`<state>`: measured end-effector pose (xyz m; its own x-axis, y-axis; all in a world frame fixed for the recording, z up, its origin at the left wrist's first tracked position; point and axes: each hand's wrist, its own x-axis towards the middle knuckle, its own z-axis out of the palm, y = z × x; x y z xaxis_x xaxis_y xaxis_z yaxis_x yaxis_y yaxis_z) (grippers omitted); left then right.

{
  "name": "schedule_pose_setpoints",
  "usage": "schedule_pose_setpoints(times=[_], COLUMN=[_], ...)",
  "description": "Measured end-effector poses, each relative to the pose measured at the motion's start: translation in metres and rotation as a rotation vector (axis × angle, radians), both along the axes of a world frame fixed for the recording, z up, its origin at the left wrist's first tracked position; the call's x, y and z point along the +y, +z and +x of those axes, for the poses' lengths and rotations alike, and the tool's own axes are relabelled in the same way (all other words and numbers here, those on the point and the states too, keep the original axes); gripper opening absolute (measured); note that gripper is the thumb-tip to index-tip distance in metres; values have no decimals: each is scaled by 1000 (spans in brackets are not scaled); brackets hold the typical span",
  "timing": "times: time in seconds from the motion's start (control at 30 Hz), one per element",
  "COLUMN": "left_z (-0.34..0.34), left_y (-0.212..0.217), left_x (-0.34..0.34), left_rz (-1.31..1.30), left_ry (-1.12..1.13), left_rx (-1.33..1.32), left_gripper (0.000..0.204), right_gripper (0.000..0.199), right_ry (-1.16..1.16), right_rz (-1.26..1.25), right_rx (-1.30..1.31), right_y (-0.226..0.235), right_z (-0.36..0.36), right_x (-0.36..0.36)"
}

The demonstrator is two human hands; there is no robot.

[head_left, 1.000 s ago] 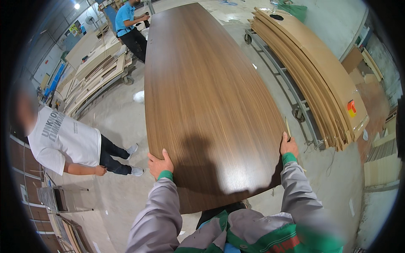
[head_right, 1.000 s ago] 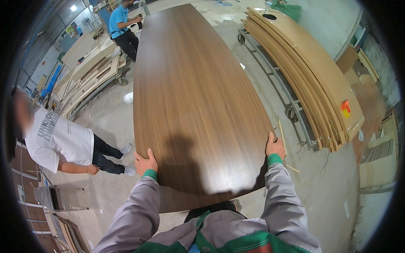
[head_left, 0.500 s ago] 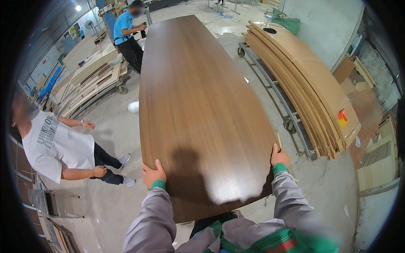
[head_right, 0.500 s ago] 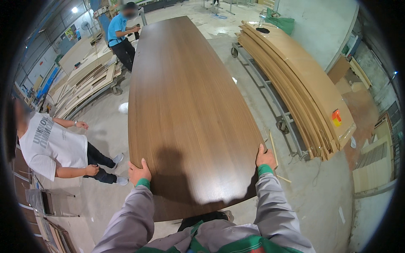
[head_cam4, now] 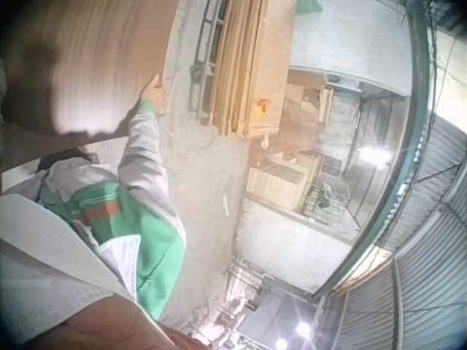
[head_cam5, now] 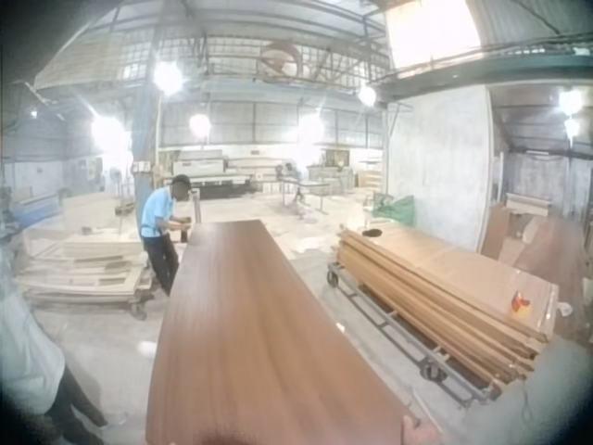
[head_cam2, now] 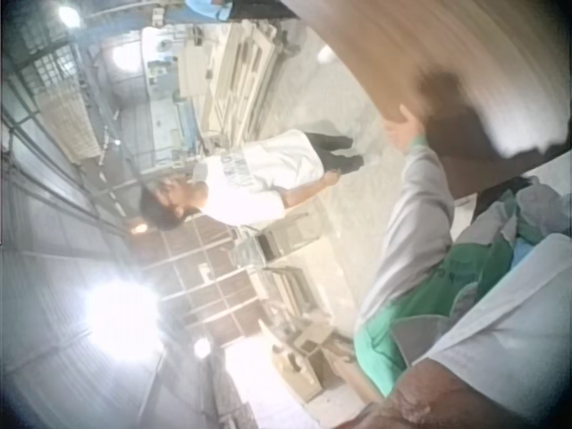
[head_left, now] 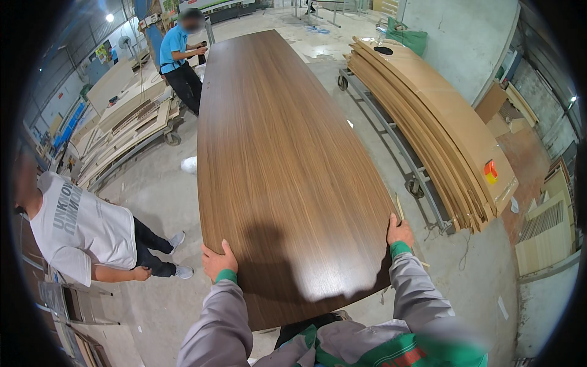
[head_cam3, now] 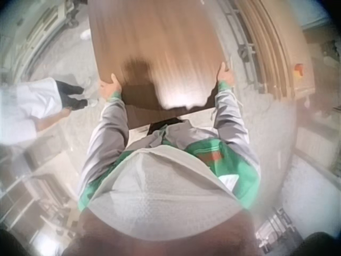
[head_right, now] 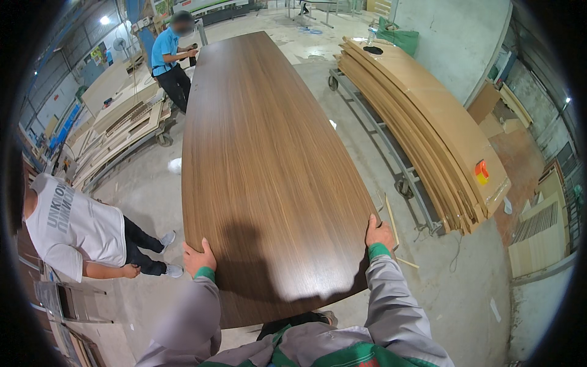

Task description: The person lifts and positions a large wooden tabletop with assistance, then uses a utility knife to trim and smooth the edges of the board. The person repeatedly scrapes along the edge to remove excess material and refine the finish.

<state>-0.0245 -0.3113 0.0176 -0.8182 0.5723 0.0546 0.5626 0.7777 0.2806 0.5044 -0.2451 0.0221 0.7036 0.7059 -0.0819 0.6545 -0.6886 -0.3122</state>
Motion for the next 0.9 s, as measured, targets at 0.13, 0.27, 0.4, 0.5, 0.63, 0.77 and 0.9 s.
schedule_pose_setpoints(times=[0.13, 0.27, 0.4, 0.5, 0.63, 0.77, 0.9], left_z=[0, -1, -2, -2, -1, -1, 0], left_y=[-2, -4, -4, -3, 0, 1, 5], left_x=[0, 0, 0, 0, 0, -1, 0], left_rz=[14, 19, 4, -8, -12, -38, -39], left_ry=[0, -3, -12, -9, -14, -4, -4], left_rx=[16, 32, 25, 28, 17, 15, -28], left_gripper=[87, 88, 88, 88, 89, 91, 91], right_gripper=[79, 78, 78, 78, 78, 80, 81], right_ry=[10, 11, 2, -5, -16, -22, -7], right_rz=[-26, -31, -28, -36, -41, -59, -59], right_rx=[-10, 12, 16, 24, 29, 50, 29], right_y=[0, -1, -2, -2, -1, -1, -2], right_z=[1, 2, 2, 1, 1, 1, 1], right_x=[1, 1, 1, 2, 3, 4, 3])
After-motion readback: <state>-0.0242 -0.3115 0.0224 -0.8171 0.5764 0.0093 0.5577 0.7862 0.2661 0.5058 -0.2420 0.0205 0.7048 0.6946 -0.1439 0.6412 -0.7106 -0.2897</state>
